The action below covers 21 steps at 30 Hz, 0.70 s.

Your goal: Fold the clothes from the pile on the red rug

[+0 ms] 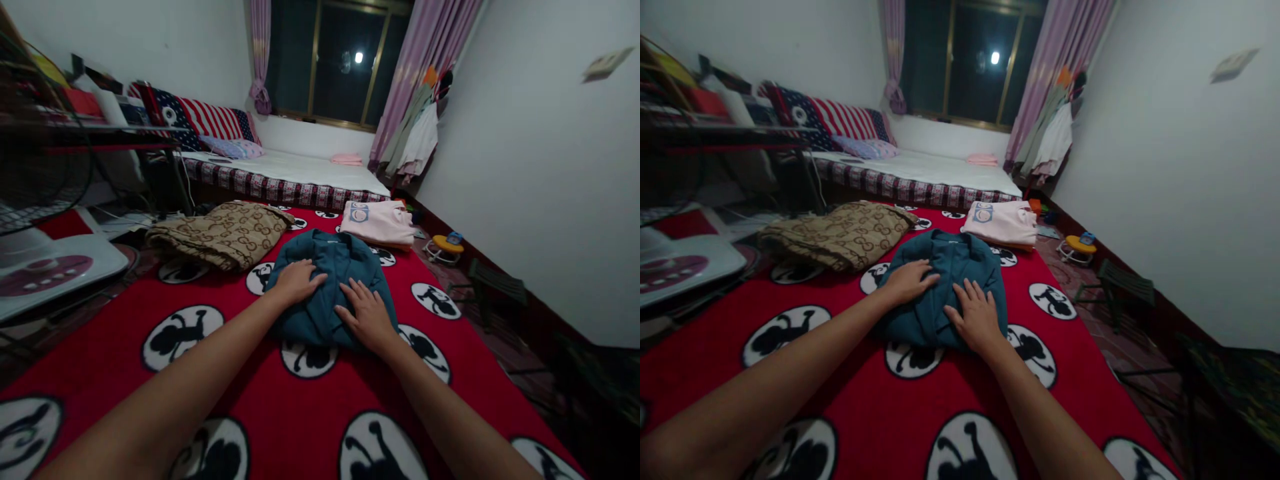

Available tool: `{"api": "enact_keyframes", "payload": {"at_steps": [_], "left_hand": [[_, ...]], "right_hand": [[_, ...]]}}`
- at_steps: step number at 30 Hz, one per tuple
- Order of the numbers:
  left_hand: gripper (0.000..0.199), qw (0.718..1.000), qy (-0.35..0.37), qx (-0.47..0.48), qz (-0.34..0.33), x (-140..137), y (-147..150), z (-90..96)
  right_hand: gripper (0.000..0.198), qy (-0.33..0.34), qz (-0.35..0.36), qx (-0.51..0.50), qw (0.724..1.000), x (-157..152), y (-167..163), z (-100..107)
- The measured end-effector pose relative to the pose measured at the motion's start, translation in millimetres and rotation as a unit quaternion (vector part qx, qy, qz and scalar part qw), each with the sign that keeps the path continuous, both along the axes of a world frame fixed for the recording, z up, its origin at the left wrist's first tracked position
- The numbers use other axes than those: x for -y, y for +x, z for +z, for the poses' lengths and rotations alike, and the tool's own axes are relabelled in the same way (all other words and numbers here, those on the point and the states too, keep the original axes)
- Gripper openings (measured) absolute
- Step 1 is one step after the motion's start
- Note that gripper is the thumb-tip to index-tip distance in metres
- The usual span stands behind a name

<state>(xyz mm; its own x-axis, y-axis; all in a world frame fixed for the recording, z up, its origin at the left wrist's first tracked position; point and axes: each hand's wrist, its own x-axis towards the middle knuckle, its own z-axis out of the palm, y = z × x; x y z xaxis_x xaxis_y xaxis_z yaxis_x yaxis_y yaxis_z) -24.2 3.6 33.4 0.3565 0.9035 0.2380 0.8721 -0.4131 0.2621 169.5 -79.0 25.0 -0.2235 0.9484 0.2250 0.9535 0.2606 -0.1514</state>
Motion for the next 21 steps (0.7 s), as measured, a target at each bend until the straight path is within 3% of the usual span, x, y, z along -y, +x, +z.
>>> {"api": "enact_keyframes", "payload": {"at_steps": [4,7,9,14,21], "left_hand": [[0.043,0.99,0.098,0.051,0.087,-17.0,-1.9,22.0],[0.052,0.992,0.084,-0.003,0.091,-34.6,7.5,25.0],[0.057,0.996,0.05,-0.046,0.064,-45.6,16.0,18.6],[0.052,0.995,0.02,-0.1,0.013,-59.9,28.2,-9.6],[0.054,0.997,0.062,-0.049,0.017,-56.1,24.0,-22.5]], "right_hand": [[0.048,0.052,-0.028,-0.065,0.996,-24.3,-2.5,17.2],[0.05,0.089,-0.076,-0.047,0.992,-53.8,-8.8,23.3],[0.055,0.08,-0.108,-0.012,0.991,-72.5,-11.4,20.0],[0.061,-0.053,-0.127,0.033,0.99,-97.5,-7.7,-1.7],[0.061,-0.033,-0.126,0.041,0.991,-97.7,-6.3,-9.3]]}}
